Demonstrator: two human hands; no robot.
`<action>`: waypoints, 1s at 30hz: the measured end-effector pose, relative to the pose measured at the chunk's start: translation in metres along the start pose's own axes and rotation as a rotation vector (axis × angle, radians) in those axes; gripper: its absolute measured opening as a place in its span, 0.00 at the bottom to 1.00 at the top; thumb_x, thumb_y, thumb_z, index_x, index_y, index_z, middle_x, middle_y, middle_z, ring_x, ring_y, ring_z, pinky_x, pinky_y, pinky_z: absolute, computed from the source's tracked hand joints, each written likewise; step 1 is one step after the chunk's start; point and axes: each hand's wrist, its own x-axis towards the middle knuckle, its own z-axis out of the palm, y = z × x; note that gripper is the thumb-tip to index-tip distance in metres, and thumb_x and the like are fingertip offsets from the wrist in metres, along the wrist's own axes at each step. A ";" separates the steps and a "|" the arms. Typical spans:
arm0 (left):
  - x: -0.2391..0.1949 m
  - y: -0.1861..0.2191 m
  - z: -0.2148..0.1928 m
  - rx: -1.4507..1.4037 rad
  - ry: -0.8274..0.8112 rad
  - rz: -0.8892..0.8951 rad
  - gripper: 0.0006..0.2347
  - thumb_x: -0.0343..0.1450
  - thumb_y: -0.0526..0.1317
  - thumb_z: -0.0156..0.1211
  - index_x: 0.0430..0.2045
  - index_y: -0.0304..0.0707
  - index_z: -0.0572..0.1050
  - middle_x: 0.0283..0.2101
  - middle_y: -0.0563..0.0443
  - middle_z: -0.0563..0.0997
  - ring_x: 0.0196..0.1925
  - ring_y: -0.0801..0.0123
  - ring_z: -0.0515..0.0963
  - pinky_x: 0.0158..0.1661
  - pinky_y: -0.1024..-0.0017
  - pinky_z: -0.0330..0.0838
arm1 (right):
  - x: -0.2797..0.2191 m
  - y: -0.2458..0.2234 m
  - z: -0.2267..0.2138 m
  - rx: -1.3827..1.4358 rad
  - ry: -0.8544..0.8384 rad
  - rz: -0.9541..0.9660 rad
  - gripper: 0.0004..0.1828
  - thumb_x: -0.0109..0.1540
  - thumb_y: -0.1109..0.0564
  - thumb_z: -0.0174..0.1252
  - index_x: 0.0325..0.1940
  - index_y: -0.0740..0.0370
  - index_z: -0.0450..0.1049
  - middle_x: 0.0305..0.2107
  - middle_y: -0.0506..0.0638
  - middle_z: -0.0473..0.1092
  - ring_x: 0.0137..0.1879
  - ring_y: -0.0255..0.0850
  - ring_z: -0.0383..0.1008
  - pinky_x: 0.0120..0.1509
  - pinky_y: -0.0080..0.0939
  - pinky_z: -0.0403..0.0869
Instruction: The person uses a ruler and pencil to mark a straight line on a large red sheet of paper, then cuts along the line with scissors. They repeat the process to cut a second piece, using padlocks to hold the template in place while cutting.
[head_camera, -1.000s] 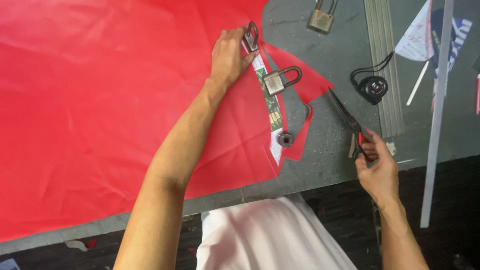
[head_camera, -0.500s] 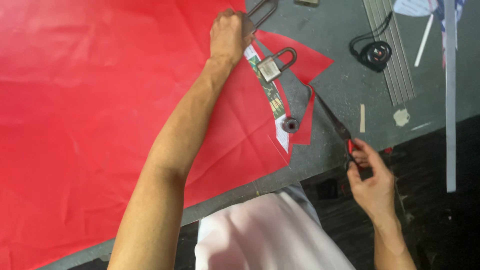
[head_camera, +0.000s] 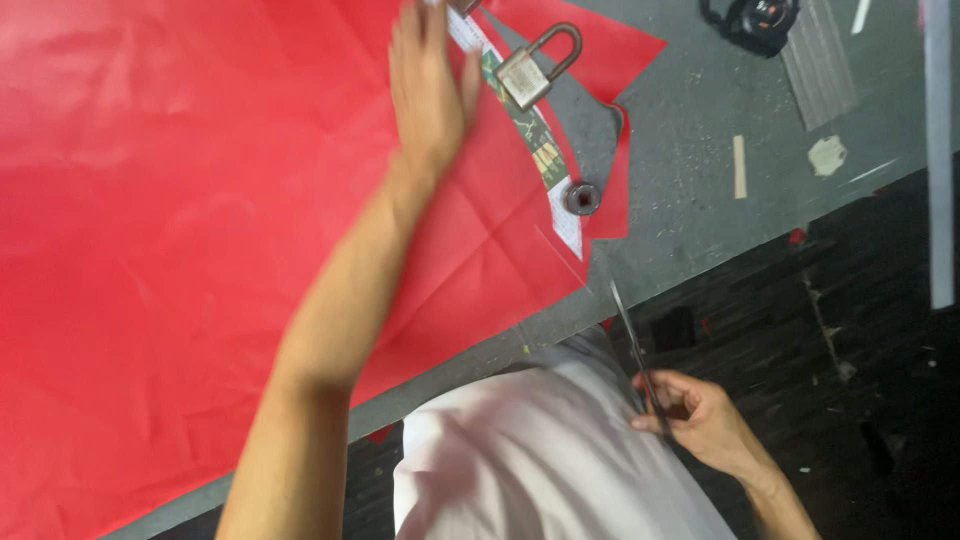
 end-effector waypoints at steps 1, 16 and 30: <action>-0.019 0.016 -0.010 0.094 0.073 0.064 0.19 0.70 0.36 0.65 0.52 0.24 0.71 0.56 0.25 0.69 0.57 0.35 0.70 0.57 0.49 0.66 | 0.000 0.009 -0.001 0.002 -0.025 0.052 0.26 0.49 0.65 0.76 0.50 0.65 0.77 0.24 0.45 0.74 0.29 0.31 0.71 0.33 0.34 0.70; -0.134 0.098 -0.072 -0.221 -0.458 -0.264 0.14 0.64 0.30 0.67 0.43 0.32 0.77 0.47 0.41 0.72 0.50 0.49 0.72 0.51 0.58 0.70 | 0.064 -0.008 0.062 0.194 -0.244 -0.060 0.15 0.54 0.60 0.71 0.43 0.66 0.79 0.20 0.45 0.72 0.22 0.31 0.71 0.27 0.33 0.69; -0.137 0.096 -0.073 -0.202 -0.487 -0.225 0.14 0.67 0.31 0.68 0.46 0.33 0.76 0.50 0.41 0.71 0.51 0.50 0.72 0.52 0.58 0.68 | 0.056 -0.059 0.128 0.198 0.044 -0.093 0.17 0.55 0.54 0.72 0.43 0.65 0.78 0.22 0.43 0.72 0.24 0.28 0.67 0.28 0.31 0.67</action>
